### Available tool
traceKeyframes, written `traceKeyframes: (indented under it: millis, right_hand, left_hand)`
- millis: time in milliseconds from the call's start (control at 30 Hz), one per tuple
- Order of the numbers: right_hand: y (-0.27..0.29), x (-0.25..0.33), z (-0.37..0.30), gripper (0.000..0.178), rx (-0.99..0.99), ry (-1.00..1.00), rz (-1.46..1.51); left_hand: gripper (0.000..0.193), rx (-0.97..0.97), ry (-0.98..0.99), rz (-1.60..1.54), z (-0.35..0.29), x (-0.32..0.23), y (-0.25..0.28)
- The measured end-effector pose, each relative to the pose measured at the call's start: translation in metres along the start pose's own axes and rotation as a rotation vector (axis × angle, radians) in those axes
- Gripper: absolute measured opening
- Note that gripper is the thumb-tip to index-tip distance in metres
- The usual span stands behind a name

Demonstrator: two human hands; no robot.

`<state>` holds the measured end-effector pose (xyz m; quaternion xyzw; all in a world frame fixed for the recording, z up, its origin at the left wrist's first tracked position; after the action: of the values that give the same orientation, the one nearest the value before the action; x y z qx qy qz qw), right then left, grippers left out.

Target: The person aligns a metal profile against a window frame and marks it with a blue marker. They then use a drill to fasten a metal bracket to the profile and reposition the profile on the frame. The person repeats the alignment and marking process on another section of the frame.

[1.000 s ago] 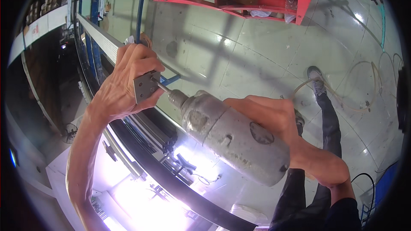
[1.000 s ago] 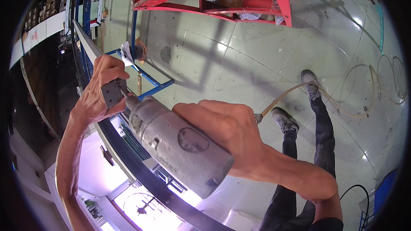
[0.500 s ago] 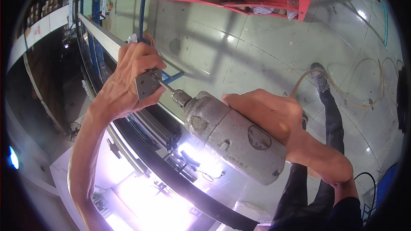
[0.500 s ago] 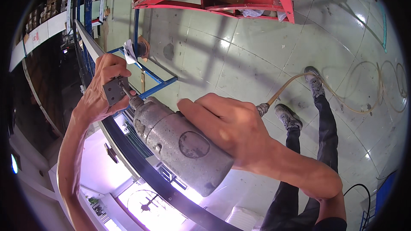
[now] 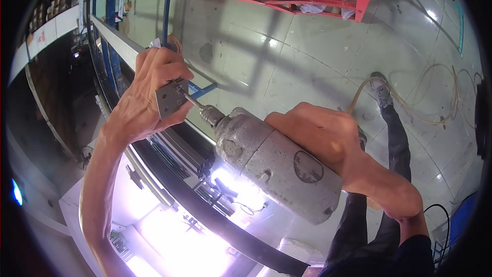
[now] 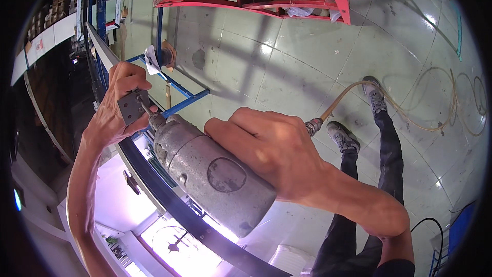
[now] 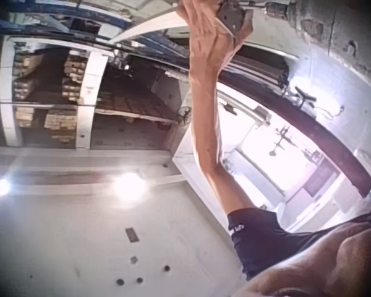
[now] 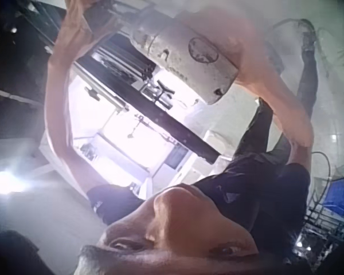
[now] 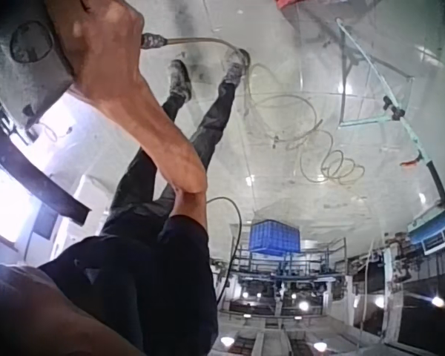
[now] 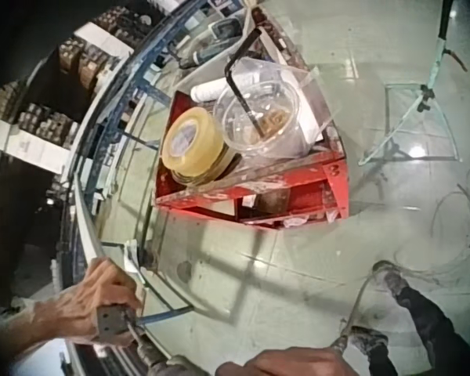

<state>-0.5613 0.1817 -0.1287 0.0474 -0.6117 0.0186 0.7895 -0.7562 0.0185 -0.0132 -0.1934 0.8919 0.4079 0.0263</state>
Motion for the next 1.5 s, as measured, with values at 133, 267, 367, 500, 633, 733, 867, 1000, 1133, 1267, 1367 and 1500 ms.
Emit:
traceKeyframes:
  millis: [133,267,367,500,633,733,867,1000,1133,1267,1367,1500]
  right_hand:
    - [-0.002,0.0,0.0,0.045,-0.005,-0.001,-0.014]
    - [-0.003,-0.003,0.0,0.045,-0.012,0.02,-0.056]
    - [-0.004,-0.002,0.0,0.044,-0.052,0.028,-0.053]
    - [-0.005,0.003,-0.005,0.042,-0.064,0.03,-0.09]
    - [-0.012,0.006,-0.02,0.043,-0.018,0.015,-0.046]
    - [-0.02,0.003,-0.024,0.044,-0.044,0.014,-0.005]
    - [-0.027,0.003,-0.019,0.046,-0.107,0.002,0.032]
    - [-0.028,0.001,-0.013,0.046,-0.124,-0.005,0.049]
    - [-0.03,0.002,-0.008,0.042,-0.119,-0.028,0.068]
    - [-0.032,0.002,-0.007,0.04,-0.137,-0.037,0.041]
    - [-0.034,0.0,-0.006,0.039,-0.151,0.0,-0.078]
    - [-0.029,0.002,-0.005,0.038,-0.121,0.007,-0.083]
  left_hand:
    - [0.079,0.005,0.017,-0.006,-0.001,-0.001,0.0]
    - [0.08,-0.006,0.02,-0.004,-0.001,0.0,-0.002]
    - [0.079,-0.009,0.012,-0.007,0.002,-0.001,-0.003]
    - [0.076,-0.003,0.032,-0.003,-0.002,-0.001,-0.002]
    - [0.072,-0.005,0.033,0.001,0.0,-0.004,0.0]
    - [0.071,-0.01,0.032,0.014,-0.001,-0.006,0.0]
    - [0.069,-0.014,0.023,0.021,0.001,-0.006,0.0]
    - [0.067,-0.028,0.03,0.022,0.001,-0.007,0.001]
    - [0.066,-0.017,0.028,0.024,0.001,-0.009,0.002]
    - [0.065,-0.005,0.045,0.013,0.001,-0.008,0.002]
    - [0.065,-0.002,0.056,0.002,0.0,-0.008,0.001]
    - [0.066,0.006,0.047,-0.028,-0.002,-0.006,0.001]
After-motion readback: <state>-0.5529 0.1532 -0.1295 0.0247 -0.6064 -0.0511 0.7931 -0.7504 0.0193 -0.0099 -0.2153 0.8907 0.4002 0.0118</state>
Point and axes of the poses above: each hand's wrist, its own z-axis towards the middle knuckle, its own y-axis out of the back of the hand, x = y × z, the point moved 4 cm from there along z, towards the middle knuckle, and after that the axes turned 12 degrees about x, right-handed, at the moved point
